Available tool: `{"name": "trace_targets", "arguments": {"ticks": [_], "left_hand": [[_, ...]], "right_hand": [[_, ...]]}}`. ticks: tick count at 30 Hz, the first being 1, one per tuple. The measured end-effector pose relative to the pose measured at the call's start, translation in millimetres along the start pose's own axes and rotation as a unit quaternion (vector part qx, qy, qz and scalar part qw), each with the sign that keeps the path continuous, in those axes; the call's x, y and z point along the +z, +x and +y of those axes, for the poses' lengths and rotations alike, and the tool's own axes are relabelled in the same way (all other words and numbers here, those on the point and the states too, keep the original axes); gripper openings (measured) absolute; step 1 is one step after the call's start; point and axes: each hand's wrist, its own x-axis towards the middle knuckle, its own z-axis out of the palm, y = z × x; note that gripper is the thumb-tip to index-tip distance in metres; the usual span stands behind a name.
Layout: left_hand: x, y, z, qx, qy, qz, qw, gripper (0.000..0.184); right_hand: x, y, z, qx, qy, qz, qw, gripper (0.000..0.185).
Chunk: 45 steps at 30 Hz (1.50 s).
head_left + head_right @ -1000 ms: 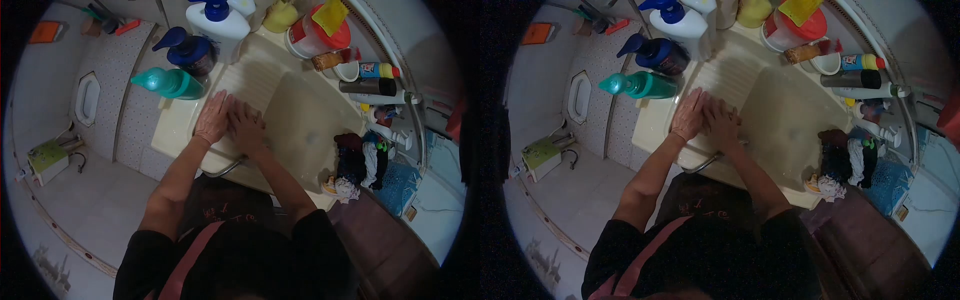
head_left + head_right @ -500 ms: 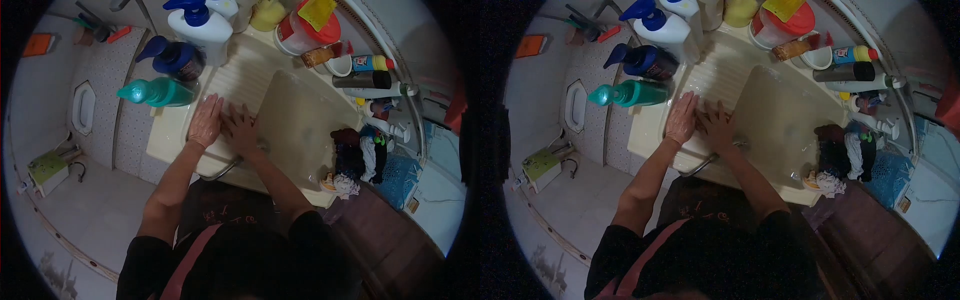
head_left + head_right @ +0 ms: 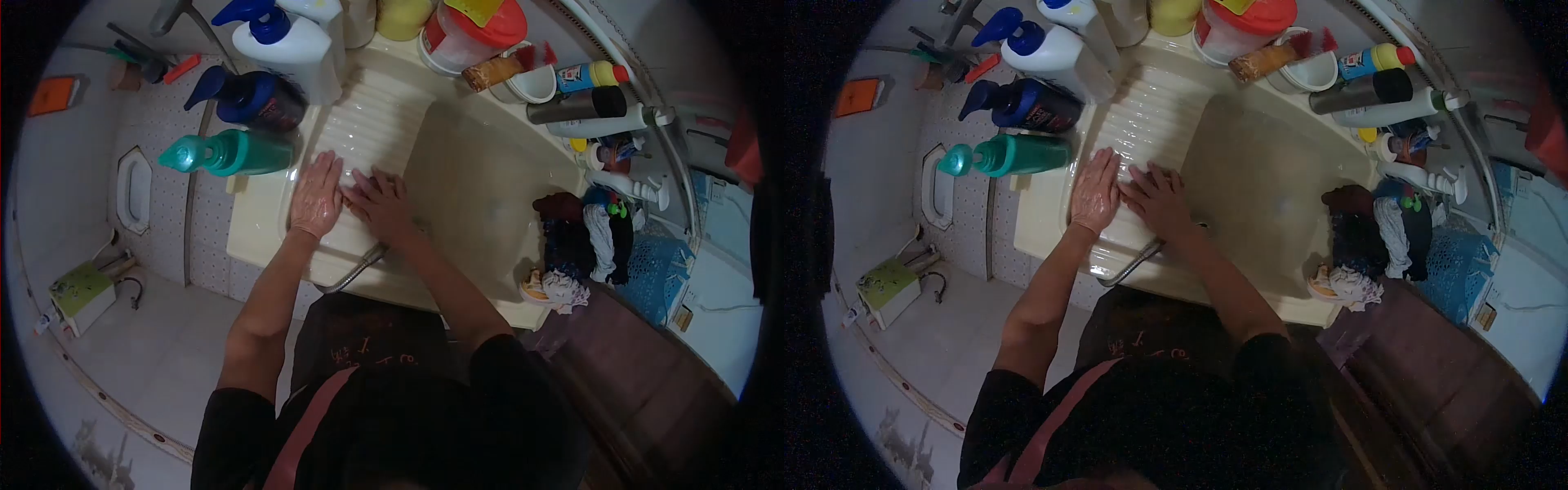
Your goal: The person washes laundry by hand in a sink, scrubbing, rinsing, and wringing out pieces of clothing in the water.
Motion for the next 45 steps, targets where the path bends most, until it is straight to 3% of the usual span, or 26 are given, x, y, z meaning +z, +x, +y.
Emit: {"name": "trace_targets", "arguments": {"ticks": [2, 7, 9, 10, 12, 13, 16, 17, 20, 21, 23, 26, 28, 29, 30, 31, 32, 33, 34, 35, 37, 39, 41, 42, 44, 45], "left_hand": [[3.6, -2.2, 0.3, 0.014, 0.013, 0.016, 1.000, 0.048], [10.2, -5.2, -1.6, 0.006, 0.021, 0.014, 1.000, 0.045], [9.9, -4.8, -1.3, 0.008, 0.005, 0.019, 1.000, 0.045], [3.0, -3.4, 6.1, -0.021, -0.035, 0.008, 0.999, 0.045], [8.3, 0.0, 25.5, -0.047, -0.087, 0.055, 0.994, 0.046], [14.3, 1.3, 40.1, -0.079, -0.141, 0.102, 0.982, 0.046], [26.8, 25.8, 107.6, -0.073, -0.308, -0.004, 0.949, 0.046], [39.8, 32.5, 131.7, -0.096, -0.341, -0.060, 0.933, 0.046], [110.8, 51.1, 178.8, -0.111, -0.279, -0.008, 0.954, 0.044], [149.4, 55.4, 177.9, -0.174, -0.206, 0.048, 0.962, 0.041], [177.7, 74.6, 156.2, -0.227, -0.455, 0.004, 0.861, 0.033], [193.8, 77.4, 149.5, -0.219, -0.446, -0.026, 0.867, 0.023], [201.4, 78.8, 151.3, -0.212, -0.431, -0.008, 0.877, 0.020], [204.6, 78.6, 152.1, -0.205, -0.421, 0.015, 0.884, 0.016], [202.8, 79.3, 154.8, -0.206, -0.417, 0.011, 0.885, 0.016], [200.0, 79.8, 155.8, -0.285, -0.468, -0.049, 0.835, 0.017], [197.8, 80.9, 156.5, -0.359, -0.513, -0.106, 0.772, 0.017], [207.3, 78.9, 147.1, -0.363, -0.510, -0.105, 0.773, 0.017], [215.6, 79.4, 136.1, -0.382, -0.564, -0.115, 0.723, 0.018], [221.5, 79.3, 129.1, -0.399, -0.616, -0.123, 0.668, 0.020], [202.5, 77.4, 139.5, -0.397, -0.576, -0.108, 0.706, 0.023], [187.1, 73.6, 151.6, -0.391, -0.535, -0.096, 0.743, 0.026], [179.8, 71.7, 162.9, -0.209, -0.298, 0.010, 0.931, 0.026], [176.8, 72.0, 167.2, -0.209, -0.299, 0.011, 0.931, 0.026], [172.1, 72.7, 170.9, -0.277, -0.514, -0.063, 0.809, 0.025], [171.3, 72.1, 171.3, -0.277, -0.514, -0.061, 0.810, 0.025]], "right_hand": [[4.4, 31.7, 24.9, 0.028, -0.048, -0.046, 0.997, 0.031], [34.5, 74.0, 87.9, 0.151, 0.014, 0.005, 0.988, 0.031], [19.2, 47.9, 117.4, 0.286, 0.410, 0.123, 0.857, 0.031], [-3.9, 24.4, 131.0, 0.368, 0.471, 0.115, 0.793, 0.032], [-49.6, -43.1, 161.0, 0.466, 0.424, 0.102, 0.770, 0.033], [-57.5, -76.2, 179.6, 0.479, 0.316, 0.094, 0.814, 0.032], [-40.5, -157.5, 233.5, 0.567, 0.156, 0.130, 0.798, 0.028], [-38.2, -159.2, 231.4, 0.571, 0.155, 0.131, 0.795, 0.028], [-31.0, -146.9, 207.5, 0.496, 0.228, 0.119, 0.830, 0.030], [-35.2, -147.0, 204.3, 0.485, 0.281, 0.031, 0.827, 0.034], [-43.7, -153.8, 206.0, 0.468, 0.335, -0.058, 0.816, 0.039], [-52.4, -161.3, 214.7, 0.555, 0.362, 0.025, 0.749, 0.044], [-54.2, -159.8, 216.0, 0.461, 0.140, -0.003, 0.876, 0.045], [-56.3, -151.2, 212.2, 0.464, 0.145, -0.002, 0.874, 0.045], [-58.0, -139.0, 206.4, 0.382, 0.184, -0.113, 0.899, 0.043], [-63.5, -129.5, 201.7, 0.289, 0.220, -0.222, 0.905, 0.040], [-71.2, -124.1, 201.8, 0.288, 0.224, -0.222, 0.904, 0.040], [-77.7, -120.2, 202.3, 0.340, 0.258, -0.268, 0.864, 0.033], [-82.1, -117.8, 202.8, 0.389, 0.289, -0.313, 0.817, 0.027], [-72.7, -126.5, 209.3, 0.387, 0.291, -0.314, 0.817, 0.027], [-44.7, -151.7, 223.1, 0.452, 0.280, 0.045, 0.846, 0.016], [-67.7, -140.0, 208.9, 0.465, 0.205, 0.019, 0.861, 0.015], [-77.9, -127.6, 201.4, 0.482, 0.323, 0.039, 0.813, 0.026], [-83.7, -122.2, 197.5, 0.482, 0.322, 0.039, 0.814, 0.026], [-94.0, -110.7, 188.5, 0.471, 0.415, 0.044, 0.777, 0.034], [-97.6, -107.4, 183.3, 0.469, 0.416, 0.043, 0.778, 0.034]]}}
